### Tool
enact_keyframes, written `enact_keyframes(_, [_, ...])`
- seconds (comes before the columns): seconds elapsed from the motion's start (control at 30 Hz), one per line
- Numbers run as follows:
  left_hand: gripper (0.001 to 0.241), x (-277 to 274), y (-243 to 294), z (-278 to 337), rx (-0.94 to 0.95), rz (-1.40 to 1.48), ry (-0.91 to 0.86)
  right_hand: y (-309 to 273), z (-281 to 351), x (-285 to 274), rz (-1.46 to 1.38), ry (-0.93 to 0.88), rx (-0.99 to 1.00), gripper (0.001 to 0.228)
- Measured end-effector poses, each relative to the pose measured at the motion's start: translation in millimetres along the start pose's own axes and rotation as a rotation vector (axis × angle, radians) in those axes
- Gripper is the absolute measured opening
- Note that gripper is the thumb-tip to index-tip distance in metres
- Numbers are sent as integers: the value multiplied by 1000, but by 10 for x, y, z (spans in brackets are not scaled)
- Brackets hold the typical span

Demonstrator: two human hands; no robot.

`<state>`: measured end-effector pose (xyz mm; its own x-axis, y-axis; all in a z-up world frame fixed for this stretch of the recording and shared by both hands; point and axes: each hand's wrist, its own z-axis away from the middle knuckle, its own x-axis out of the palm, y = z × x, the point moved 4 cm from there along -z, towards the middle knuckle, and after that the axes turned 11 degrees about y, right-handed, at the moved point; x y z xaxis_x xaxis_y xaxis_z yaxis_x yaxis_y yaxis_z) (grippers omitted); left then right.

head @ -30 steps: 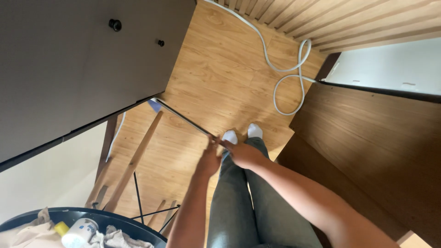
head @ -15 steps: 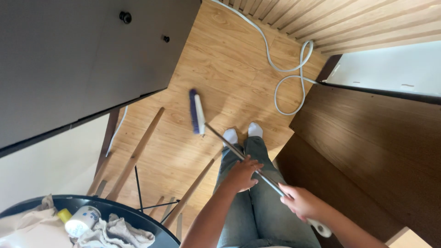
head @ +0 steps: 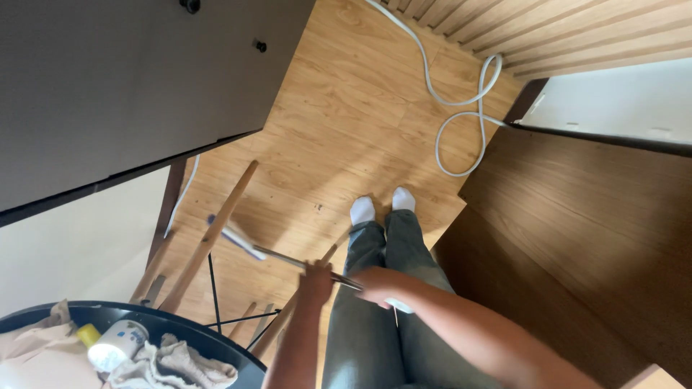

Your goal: The person sweeps the wooden floor using a broom and dustpan, moving around a pile of shoes and a cabinet. They briefly move a cabinet to sweep underneath it and then return it to its original position. The person also picks up a red cloth from a shelf before continuing to sweep.

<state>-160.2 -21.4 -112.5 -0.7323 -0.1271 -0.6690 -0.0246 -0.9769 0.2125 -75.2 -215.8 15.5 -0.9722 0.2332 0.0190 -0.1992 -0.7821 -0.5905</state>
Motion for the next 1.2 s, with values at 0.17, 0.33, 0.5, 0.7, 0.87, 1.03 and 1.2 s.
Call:
enact_keyframes(0.17, [58, -824, -465, 30, -353, 110, -116, -765, -865, -176, -11, 125, -94, 28])
enact_keyframes(0.33, [55, -940, -590, -122, -407, 155, -87, -446, -1693, 104, -352, 199, 99, 30])
enact_keyframes(0.5, [39, -696, 51, -116, -208, 256, -19, -688, -78, -464, -498, 202, 180, 56])
enact_keyframes(0.7, [15, -1517, 1605, 243, 393, 281, 185, 348, 1070, -24, -903, 309, 754, 50])
enact_keyframes(0.87, [20, -1479, 2277, 526, 638, 254, -33, 494, 1939, -24, -637, 207, 451, 53])
enact_keyframes(1.03, [7, -1494, 1971, 539, 555, 218, 16, -211, 1959, -598, -555, 76, 426, 16])
enact_keyframes(1.2, [14, -1419, 1159, 299, 193, 331, 21, -257, 965, -479, -522, 117, 295, 16])
